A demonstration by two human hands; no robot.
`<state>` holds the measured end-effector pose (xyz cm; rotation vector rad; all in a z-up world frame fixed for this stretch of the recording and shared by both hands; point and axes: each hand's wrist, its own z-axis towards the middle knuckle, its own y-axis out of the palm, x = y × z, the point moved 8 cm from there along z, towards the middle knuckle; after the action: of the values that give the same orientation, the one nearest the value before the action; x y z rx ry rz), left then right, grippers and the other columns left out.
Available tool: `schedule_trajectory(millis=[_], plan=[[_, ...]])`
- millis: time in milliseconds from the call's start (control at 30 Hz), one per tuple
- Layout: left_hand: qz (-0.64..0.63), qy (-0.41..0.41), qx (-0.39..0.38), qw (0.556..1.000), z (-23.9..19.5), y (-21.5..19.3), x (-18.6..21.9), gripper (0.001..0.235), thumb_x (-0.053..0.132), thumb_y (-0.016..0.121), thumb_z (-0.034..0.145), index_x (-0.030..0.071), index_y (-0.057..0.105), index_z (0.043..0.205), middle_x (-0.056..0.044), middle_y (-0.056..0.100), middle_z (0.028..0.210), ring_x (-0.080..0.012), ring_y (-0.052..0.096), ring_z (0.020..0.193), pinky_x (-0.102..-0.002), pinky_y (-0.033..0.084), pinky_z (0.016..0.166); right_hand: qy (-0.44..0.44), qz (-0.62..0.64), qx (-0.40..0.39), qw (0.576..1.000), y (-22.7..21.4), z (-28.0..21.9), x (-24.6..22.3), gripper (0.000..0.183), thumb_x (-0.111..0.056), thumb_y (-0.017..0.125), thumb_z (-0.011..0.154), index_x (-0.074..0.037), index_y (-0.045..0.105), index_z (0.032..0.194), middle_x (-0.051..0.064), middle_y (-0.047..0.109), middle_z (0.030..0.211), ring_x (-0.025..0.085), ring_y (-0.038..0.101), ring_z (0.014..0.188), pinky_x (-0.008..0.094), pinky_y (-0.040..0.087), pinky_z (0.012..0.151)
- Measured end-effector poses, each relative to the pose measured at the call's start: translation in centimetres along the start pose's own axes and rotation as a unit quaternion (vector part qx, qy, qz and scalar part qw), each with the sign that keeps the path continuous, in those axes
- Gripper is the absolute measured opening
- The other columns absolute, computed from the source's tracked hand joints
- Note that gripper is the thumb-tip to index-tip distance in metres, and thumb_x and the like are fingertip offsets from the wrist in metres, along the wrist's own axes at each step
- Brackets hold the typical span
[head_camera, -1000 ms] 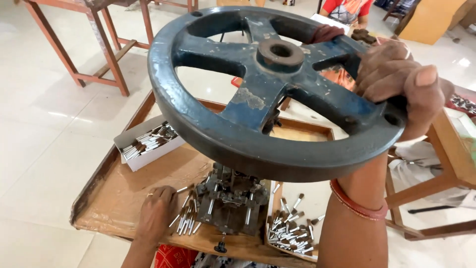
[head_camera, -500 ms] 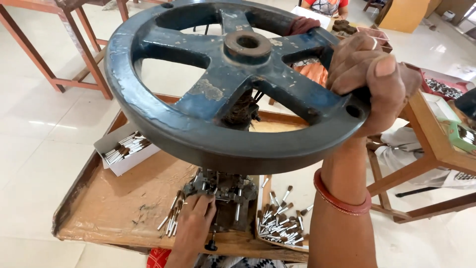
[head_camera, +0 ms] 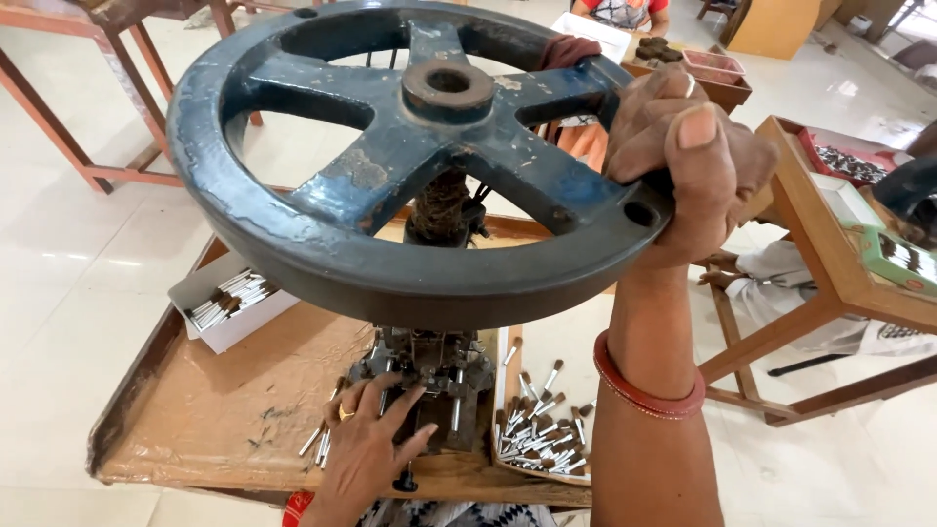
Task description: Operating a manual hand-press machine to process small metal components.
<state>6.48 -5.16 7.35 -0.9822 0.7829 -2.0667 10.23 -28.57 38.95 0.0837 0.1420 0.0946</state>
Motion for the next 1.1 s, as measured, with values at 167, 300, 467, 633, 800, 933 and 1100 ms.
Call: schedule_trajectory(millis=[167, 300, 467, 633, 800, 933, 1100], plan=[[-0.012, -0.036, -0.047, 0.998, -0.6, 1.6, -0.6, 0.044, 0.039, 0.074, 0.084, 0.018, 0.071, 0.123, -0.001, 0.062, 0.116, -0.0225, 0.052, 0.118, -0.051, 0.033, 0.101, 0.029, -0.184, -0.021, 0.982, 2.2, -1.1, -3.6, 0.047, -0.027, 0.053, 0.111, -0.002, 0.056, 0.071, 0.007, 0.056, 0.059, 0.016, 0.045, 0.054, 0.034, 0.041, 0.076], [-0.003, -0.074, -0.072, 0.995, -0.3, 3.7, -1.8, 0.035, 0.039, 0.072, 0.090, 0.022, 0.071, 0.120, -0.001, 0.062, 0.113, -0.0178, 0.056, 0.113, -0.047, 0.033, 0.107, -0.059, -0.445, -0.080, 0.890, 13.0, -1.9, -8.5, 0.046, -0.033, 0.051, 0.113, -0.015, 0.057, 0.071, -0.003, 0.051, 0.064, 0.013, 0.042, 0.060, 0.039, 0.052, 0.097], [0.032, -0.040, 0.051, 0.997, 1.4, -0.2, 1.8, 0.046, 0.028, 0.077, 0.069, 0.019, 0.077, 0.114, -0.005, 0.067, 0.125, -0.0320, 0.054, 0.117, -0.056, 0.031, 0.093, -0.166, -0.544, -0.175, 0.804, 15.3, -2.4, -8.8, 0.044, -0.039, 0.062, 0.105, -0.023, 0.060, 0.064, -0.006, 0.047, 0.052, 0.013, 0.036, 0.048, 0.033, 0.043, 0.070], [0.003, -0.053, 0.058, 0.997, 0.4, 4.0, 0.4, 0.028, 0.029, 0.076, 0.085, 0.014, 0.077, 0.108, -0.008, 0.073, 0.114, -0.0262, 0.061, 0.112, -0.053, 0.039, 0.096, -0.060, -0.256, -0.072, 0.962, 2.2, -2.4, -3.6, 0.047, -0.030, 0.051, 0.118, -0.003, 0.069, 0.084, 0.010, 0.063, 0.071, 0.020, 0.059, 0.068, 0.036, 0.048, 0.088], [-0.174, 0.047, 0.033, 0.983, 0.0, 7.3, 5.5, 0.028, 0.007, 0.059, 0.103, 0.012, 0.074, 0.126, -0.009, 0.075, 0.125, -0.0228, 0.067, 0.120, -0.041, 0.057, 0.107, -0.105, -0.041, -0.085, 0.990, -0.2, 0.3, 0.1, 0.040, -0.026, 0.046, 0.106, 0.005, 0.051, 0.080, 0.015, 0.053, 0.061, 0.020, 0.052, 0.050, 0.032, 0.048, 0.065], [-0.159, 0.135, -0.016, 0.978, 0.1, 3.3, 7.8, 0.031, 0.028, 0.068, 0.089, 0.007, 0.075, 0.110, -0.016, 0.074, 0.114, -0.0310, 0.069, 0.109, -0.048, 0.055, 0.095, -0.077, -0.049, -0.085, 0.992, -1.1, -0.4, 0.8, 0.038, -0.019, 0.039, 0.107, 0.000, 0.041, 0.074, 0.019, 0.051, 0.063, 0.026, 0.047, 0.052, 0.036, 0.041, 0.067], [-0.050, -0.269, -0.017, 0.962, -3.8, 2.2, -11.3, 0.036, 0.042, 0.066, 0.097, 0.008, 0.075, 0.088, -0.011, 0.072, 0.075, -0.0273, 0.071, 0.062, -0.041, 0.059, 0.064, -0.104, -0.131, -0.097, 0.981, -0.6, -0.9, -0.4, 0.040, -0.016, 0.040, 0.106, 0.000, 0.043, 0.071, 0.023, 0.055, 0.062, 0.028, 0.044, 0.054, 0.035, 0.037, 0.061]])
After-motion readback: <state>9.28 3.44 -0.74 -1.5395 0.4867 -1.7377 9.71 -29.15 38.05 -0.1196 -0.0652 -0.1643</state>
